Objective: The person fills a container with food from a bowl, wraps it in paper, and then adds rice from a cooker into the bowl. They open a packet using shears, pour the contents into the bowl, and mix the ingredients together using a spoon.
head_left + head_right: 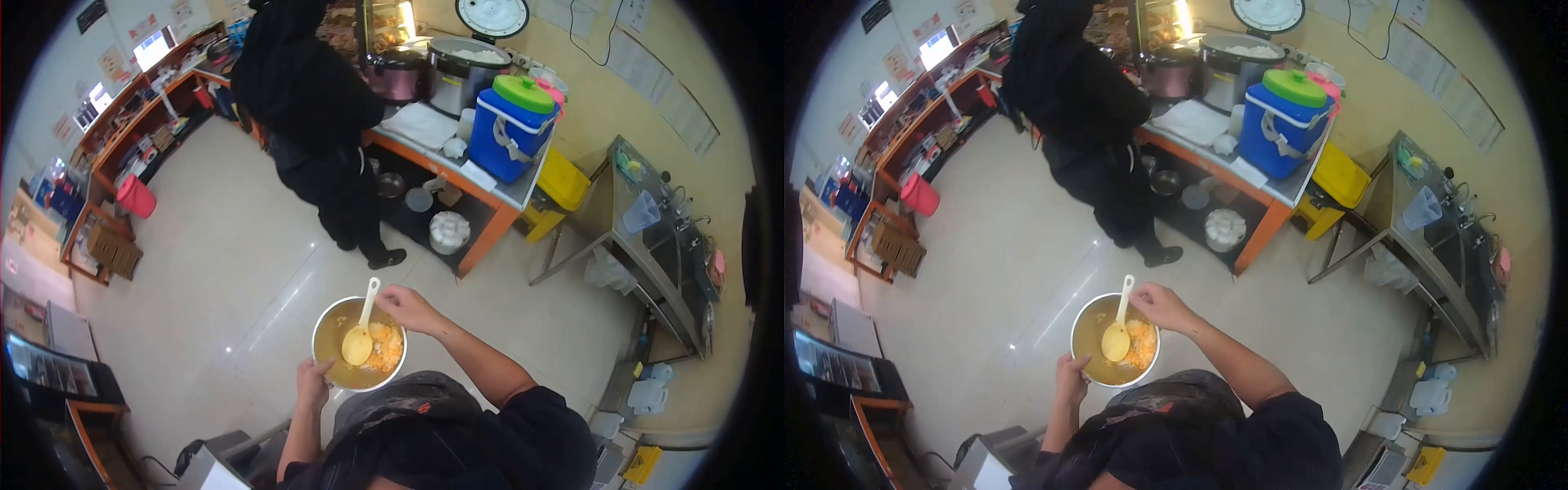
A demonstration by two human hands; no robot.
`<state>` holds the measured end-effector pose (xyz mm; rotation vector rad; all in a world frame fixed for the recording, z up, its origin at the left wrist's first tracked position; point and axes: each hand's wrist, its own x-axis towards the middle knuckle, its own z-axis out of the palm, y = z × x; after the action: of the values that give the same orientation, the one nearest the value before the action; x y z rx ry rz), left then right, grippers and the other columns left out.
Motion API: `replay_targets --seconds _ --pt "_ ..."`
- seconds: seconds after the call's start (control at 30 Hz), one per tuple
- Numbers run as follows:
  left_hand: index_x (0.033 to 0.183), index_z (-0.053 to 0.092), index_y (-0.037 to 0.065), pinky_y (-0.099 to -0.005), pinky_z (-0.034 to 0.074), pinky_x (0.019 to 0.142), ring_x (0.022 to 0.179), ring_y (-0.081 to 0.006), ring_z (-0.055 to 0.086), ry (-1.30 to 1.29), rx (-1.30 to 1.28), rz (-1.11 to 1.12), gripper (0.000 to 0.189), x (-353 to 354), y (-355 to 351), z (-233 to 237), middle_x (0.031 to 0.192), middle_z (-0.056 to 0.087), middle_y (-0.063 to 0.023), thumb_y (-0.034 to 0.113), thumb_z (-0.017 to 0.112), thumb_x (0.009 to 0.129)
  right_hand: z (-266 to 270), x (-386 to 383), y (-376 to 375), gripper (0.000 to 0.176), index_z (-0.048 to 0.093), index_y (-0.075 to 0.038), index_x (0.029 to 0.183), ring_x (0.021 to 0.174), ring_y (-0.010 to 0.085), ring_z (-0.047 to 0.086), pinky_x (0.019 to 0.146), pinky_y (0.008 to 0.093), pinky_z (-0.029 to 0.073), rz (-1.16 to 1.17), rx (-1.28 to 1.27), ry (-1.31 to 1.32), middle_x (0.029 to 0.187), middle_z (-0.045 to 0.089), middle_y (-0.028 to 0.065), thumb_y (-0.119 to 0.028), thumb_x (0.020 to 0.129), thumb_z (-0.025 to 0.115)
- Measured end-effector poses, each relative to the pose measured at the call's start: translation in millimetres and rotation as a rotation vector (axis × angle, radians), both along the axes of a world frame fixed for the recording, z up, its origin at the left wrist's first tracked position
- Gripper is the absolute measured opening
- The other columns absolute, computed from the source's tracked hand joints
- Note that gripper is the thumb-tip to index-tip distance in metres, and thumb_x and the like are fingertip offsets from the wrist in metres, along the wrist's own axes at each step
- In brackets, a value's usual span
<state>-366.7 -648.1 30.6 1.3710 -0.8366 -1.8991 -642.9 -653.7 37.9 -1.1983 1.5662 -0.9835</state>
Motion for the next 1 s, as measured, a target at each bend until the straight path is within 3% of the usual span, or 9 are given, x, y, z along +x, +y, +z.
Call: replay_targets --seconds 0.07,0.23,0.37,0.47,0.6,0.67,0.77,0.9,1.0 --pt "0.092 0.06 -0.001 -0.0242 0.03 0.04 0.044 -0.0095 0.048 0.035 0.015 -0.063 0.011 -45.3 -50.6 -0.1 0.07 0.063 -0.006 0.004 0.064 0.084 37.5 -48.2 -25.4 0.034 0.063 -0.001 0.101 0.074 0.0227 0.065 0.069 0.0351 0.052 -0.089 0.163 -0.077 0.083 0.066 0.0138 -0.035 0.094 0.059" --pt "0.09 0.063 0.0 -0.0223 0.032 0.04 0.044 -0.0087 0.049 0.065 0.018 -0.127 0.007 -152.8 -176.3 -12.0 0.068 0.064 -0.006 0.005 0.064 0.084 9.8 -170.4 -99.1 0.036 0.063 -0.002 0.102 0.074 0.0194 0.064 0.068 0.0336 0.051 -0.406 -0.175 0.272 0.085 0.067 0.0107 -0.036 0.093 0.06" --pt "0.091 0.065 -0.001 -0.0222 0.036 0.042 0.048 -0.0094 0.053 0.217 0.011 -0.3 0.009 -217.0 -266.3 -27.8 0.072 0.066 -0.0068 0.002 0.062 0.083 51.8 -240.9 -151.7 0.032 0.063 -0.002 0.098 0.07 0.0182 0.061 0.065 0.0314 0.049 -0.537 -0.11 0.342 0.08 0.066 0.0119 -0.033 0.09 0.065" --pt "0.091 0.065 -0.001 -0.0218 0.036 0.042 0.048 -0.0084 0.053 0.17 0.033 -0.356 0.009 -245.3 -311.0 -36.3 0.07 0.066 -0.0053 0.002 0.062 0.083 102.1 -280.9 -197.0 0.03 0.063 -0.001 0.095 0.068 0.0179 0.06 0.062 0.0312 0.047 -0.519 -0.073 0.471 0.076 0.064 0.0113 -0.03 0.088 0.068" --pt "0.086 0.066 0.002 -0.0211 0.035 0.041 0.045 -0.0073 0.051 0.128 0.054 -0.35 0.004 -281.7 -359.4 -40.0 0.066 0.065 -0.0046 0.003 0.063 0.083 126.9 -328.5 -278.7 0.033 0.063 0.0 0.094 0.068 0.021 0.061 0.062 0.0329 0.047 -0.474 -0.066 0.548 0.074 0.063 0.0125 -0.03 0.084 0.071" --pt "0.08 0.066 0.004 -0.0206 0.036 0.041 0.043 -0.0068 0.049 0.123 0.078 -0.338 0.003 -292.6 -373.7 -42.3 0.064 0.065 -0.0044 0.005 0.066 0.083 132.6 -347.8 -325.3 0.033 0.063 0.0 0.095 0.073 0.0269 0.063 0.068 0.0372 0.049 -0.373 -0.096 0.619 0.077 0.064 0.0152 -0.029 0.082 0.072" --pt "0.084 0.067 0.003 -0.0203 0.032 0.039 0.044 -0.0058 0.049 0.14 0.125 -0.29 0.002 -316.1 -389.5 -47.6 0.066 0.065 -0.0037 0.003 0.066 0.083 136.4 -390.3 -417.9 0.029 0.064 -0.001 0.094 0.082 0.0324 0.065 0.075 0.0413 0.05 -0.215 -0.15 0.753 0.085 0.066 0.018 -0.027 0.082 0.07" --pt "0.092 0.068 0.0 -0.0219 0.045 0.046 0.055 -0.0109 0.062 0.185 0.14 -0.177 0.01 -357.3 -402.8 -66.0 0.078 0.07 -0.0079 0.0 0.065 0.083 157.7 -432.8 -550.3 0.023 0.065 0.0 0.099 0.091 0.0319 0.065 0.082 0.0401 0.05 -0.158 -0.158 0.952 0.098 0.068 0.0178 -0.013 0.08 0.069" --pt "0.103 0.068 0.0 -0.0278 0.054 0.064 0.077 -0.0159 0.068 -0.032 -0.019 -0.156 0.019 -361.3 -391.0 -90.9 0.095 0.07 -0.0103 0.002 0.066 0.083 167.5 -449.6 -605.7 0.023 0.066 0.0 0.101 0.098 0.0346 0.064 0.086 0.0415 0.05 -0.123 -0.158 0.933 0.103 0.067 0.0188 -0.01 0.08 0.067"
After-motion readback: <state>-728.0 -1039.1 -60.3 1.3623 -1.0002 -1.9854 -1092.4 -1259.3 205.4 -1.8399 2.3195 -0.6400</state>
